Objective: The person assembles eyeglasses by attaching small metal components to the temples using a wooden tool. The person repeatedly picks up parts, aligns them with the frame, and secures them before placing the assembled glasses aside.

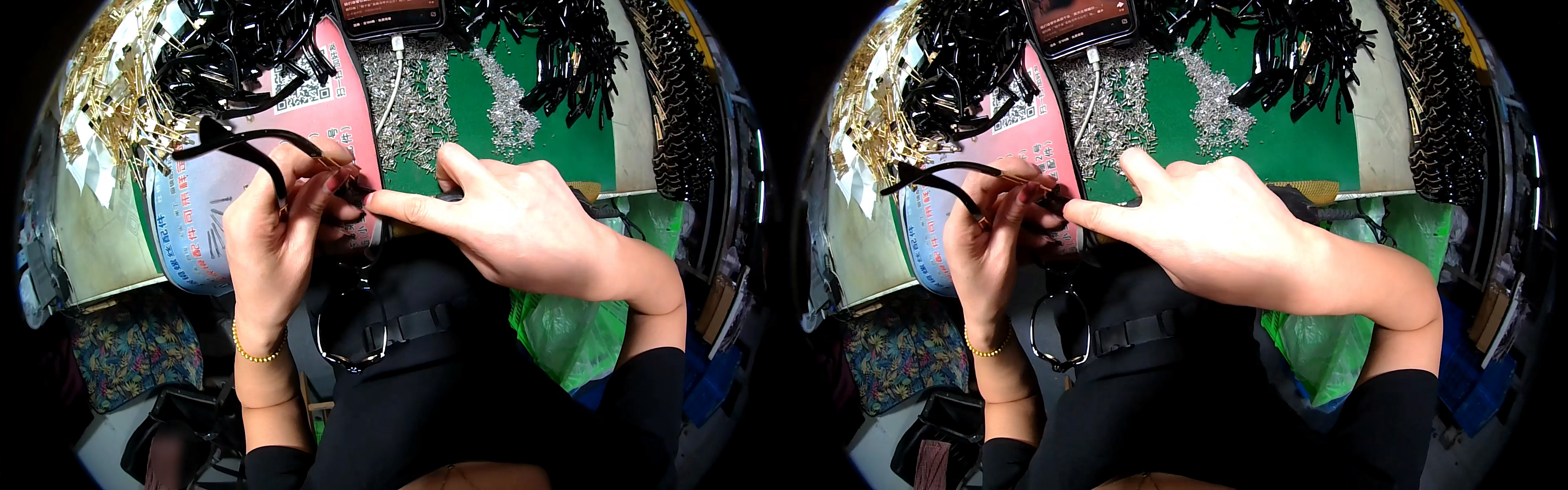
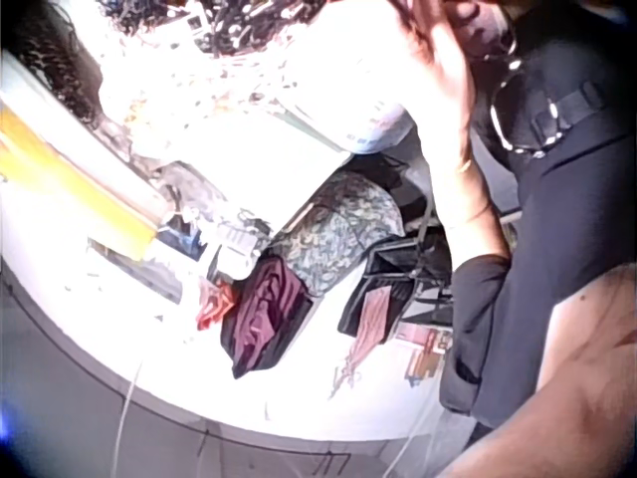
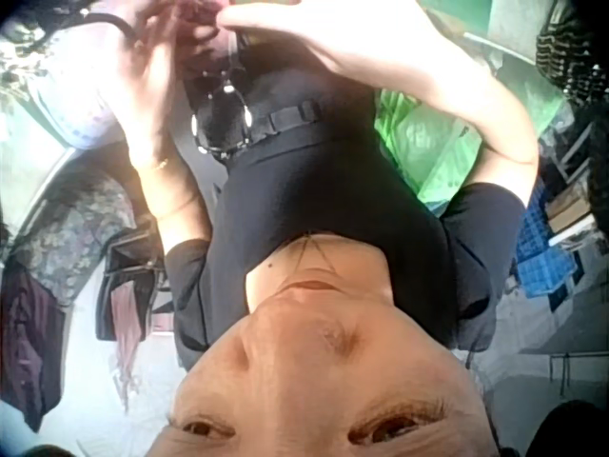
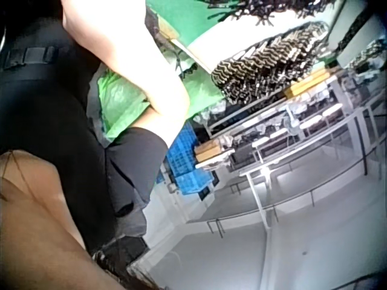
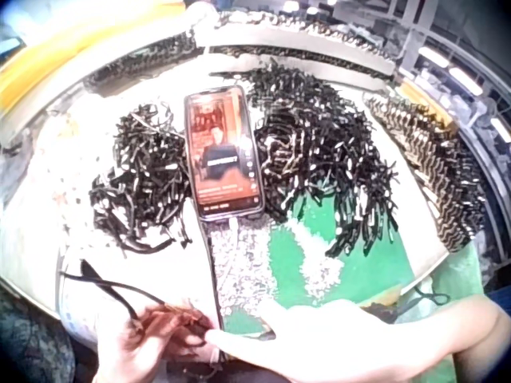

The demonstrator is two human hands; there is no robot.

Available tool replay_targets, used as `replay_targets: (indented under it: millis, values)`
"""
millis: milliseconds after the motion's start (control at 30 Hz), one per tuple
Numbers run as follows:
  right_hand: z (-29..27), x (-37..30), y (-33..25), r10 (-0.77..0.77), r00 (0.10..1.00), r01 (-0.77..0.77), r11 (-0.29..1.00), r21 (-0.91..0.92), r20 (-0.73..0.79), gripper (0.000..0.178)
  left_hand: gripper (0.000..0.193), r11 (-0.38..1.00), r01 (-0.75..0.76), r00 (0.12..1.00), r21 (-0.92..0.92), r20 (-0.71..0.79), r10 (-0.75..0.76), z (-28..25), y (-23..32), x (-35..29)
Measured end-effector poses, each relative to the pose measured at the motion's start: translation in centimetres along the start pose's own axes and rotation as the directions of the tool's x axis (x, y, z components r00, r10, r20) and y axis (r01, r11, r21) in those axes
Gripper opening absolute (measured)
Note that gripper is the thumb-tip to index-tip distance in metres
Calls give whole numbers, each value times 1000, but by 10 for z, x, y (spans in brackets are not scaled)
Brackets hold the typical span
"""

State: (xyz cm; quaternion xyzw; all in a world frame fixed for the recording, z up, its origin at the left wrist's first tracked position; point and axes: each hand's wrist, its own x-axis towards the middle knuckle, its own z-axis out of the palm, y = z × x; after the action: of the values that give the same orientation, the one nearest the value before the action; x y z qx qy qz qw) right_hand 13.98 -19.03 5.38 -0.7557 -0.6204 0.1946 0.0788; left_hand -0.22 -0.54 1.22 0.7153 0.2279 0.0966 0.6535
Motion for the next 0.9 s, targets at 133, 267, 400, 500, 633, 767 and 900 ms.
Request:
replay_targets:
  millis: [133, 267, 400, 500, 633, 767, 900]
  values:
    - [-2, 1, 0, 10, 1000, -11, 1000, 9, 24, 64, 15, 1000, -23, 1000, 0, -1, 23, 1, 0, 0]
    - [-2, 2, -1, 21, 999, -22, 1000, 11, 31, 61, 17, 921, -278, 960, 272, 44, 277, 2, -18, 1]
    - [3, 3, -2, 15, 1000, -15, 1000, -3, -7, 59, 22, 975, -1, 1000, 221, -1, 2, 0, -3, 2]
    - [1, 4, -3, 11, 1000, -11, 1000, 0, -12, 57, 23, 725, -412, 895, 552, 94, 437, 7, -13, 1]
    - [4, 2, -3, 4, 999, -6, 999, -33, -53, 55, 24, 755, -405, 890, 515, 33, 455, 6, -18, 3]
    - [4, 3, -3, 0, 999, -2, 999, -32, -34, 57, 23, 806, -308, 931, 505, -13, 364, 9, -10, 0]
    - [5, 5, -2, 11, 997, -12, 1000, -12, -73, 59, 18, 958, -111, 985, 263, -100, 142, 6, -14, -3]
